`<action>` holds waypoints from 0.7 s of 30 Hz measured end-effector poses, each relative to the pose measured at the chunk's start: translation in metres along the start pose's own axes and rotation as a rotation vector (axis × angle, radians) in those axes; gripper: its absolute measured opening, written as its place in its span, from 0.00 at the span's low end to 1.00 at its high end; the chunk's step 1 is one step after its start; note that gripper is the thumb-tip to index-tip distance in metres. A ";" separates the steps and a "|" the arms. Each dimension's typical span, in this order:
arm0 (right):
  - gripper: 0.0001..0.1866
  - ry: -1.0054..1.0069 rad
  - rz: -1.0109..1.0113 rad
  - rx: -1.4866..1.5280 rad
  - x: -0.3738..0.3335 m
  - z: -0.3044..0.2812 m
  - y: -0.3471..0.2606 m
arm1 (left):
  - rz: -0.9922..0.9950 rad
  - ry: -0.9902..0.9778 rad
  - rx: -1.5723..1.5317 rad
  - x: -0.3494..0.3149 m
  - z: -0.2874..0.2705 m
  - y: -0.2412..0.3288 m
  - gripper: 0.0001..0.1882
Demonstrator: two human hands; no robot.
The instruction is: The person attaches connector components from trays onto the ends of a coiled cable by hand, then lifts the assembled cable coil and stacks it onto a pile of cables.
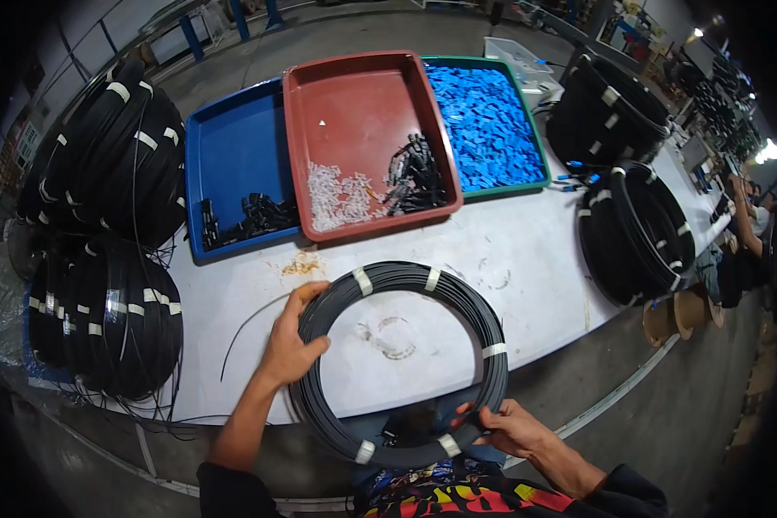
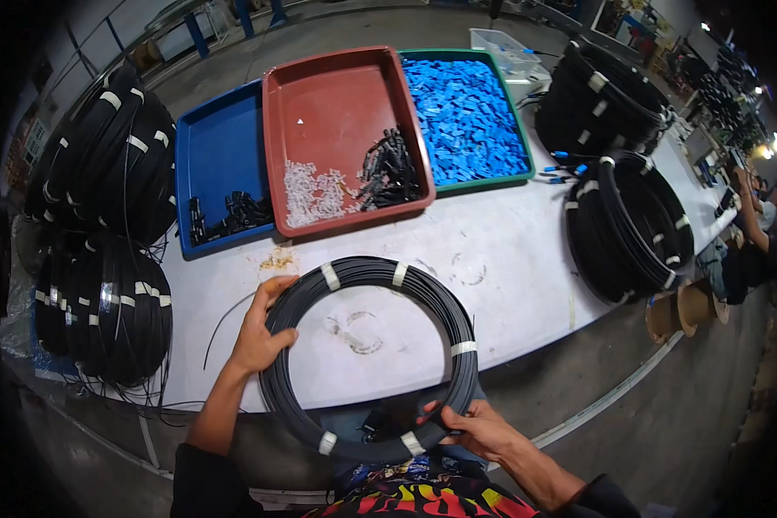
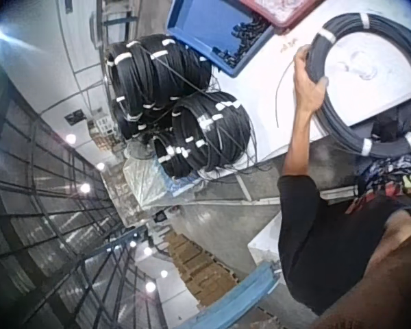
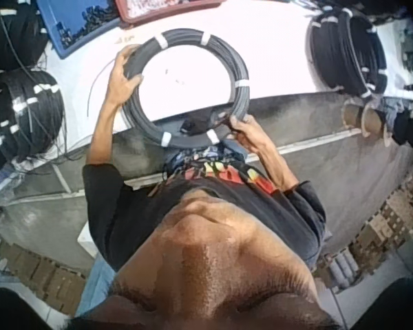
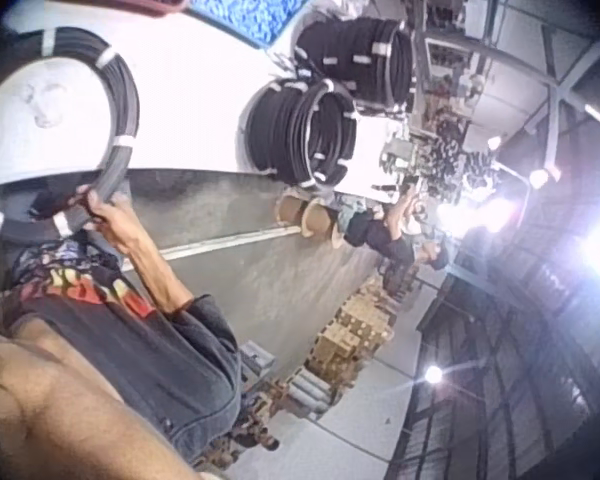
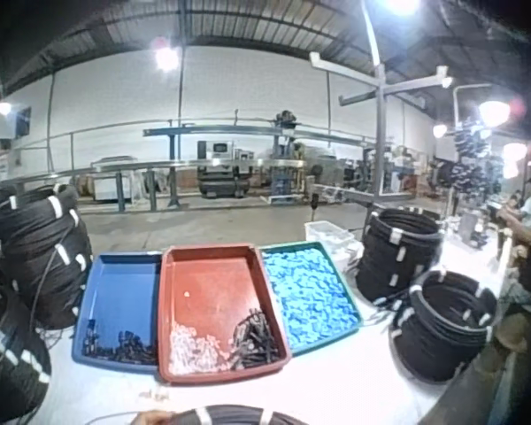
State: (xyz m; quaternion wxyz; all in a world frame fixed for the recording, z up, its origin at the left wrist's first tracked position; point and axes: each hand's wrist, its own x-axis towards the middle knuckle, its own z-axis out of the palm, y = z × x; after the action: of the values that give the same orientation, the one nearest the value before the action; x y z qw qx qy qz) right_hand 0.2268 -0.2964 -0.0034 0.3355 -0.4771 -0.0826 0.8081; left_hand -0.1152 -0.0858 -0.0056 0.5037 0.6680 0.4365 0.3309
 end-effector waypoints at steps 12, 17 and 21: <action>0.26 -0.244 -0.017 -0.392 -0.003 0.006 0.050 | 0.376 -0.047 0.723 0.067 0.029 0.027 0.37; 0.25 -0.457 0.203 -0.971 0.000 0.001 0.004 | 0.493 0.244 0.843 0.054 0.025 0.039 0.30; 0.23 -0.643 0.234 -1.431 -0.020 0.015 -0.095 | 0.505 0.670 0.777 0.005 0.030 0.047 0.13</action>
State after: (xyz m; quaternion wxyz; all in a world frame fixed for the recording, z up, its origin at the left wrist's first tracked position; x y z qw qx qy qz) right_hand 0.2651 -0.2337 0.0621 -0.1800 -0.3258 -0.6242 0.6869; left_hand -0.0751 -0.0977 0.0317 -0.0397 0.7463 0.4890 0.4499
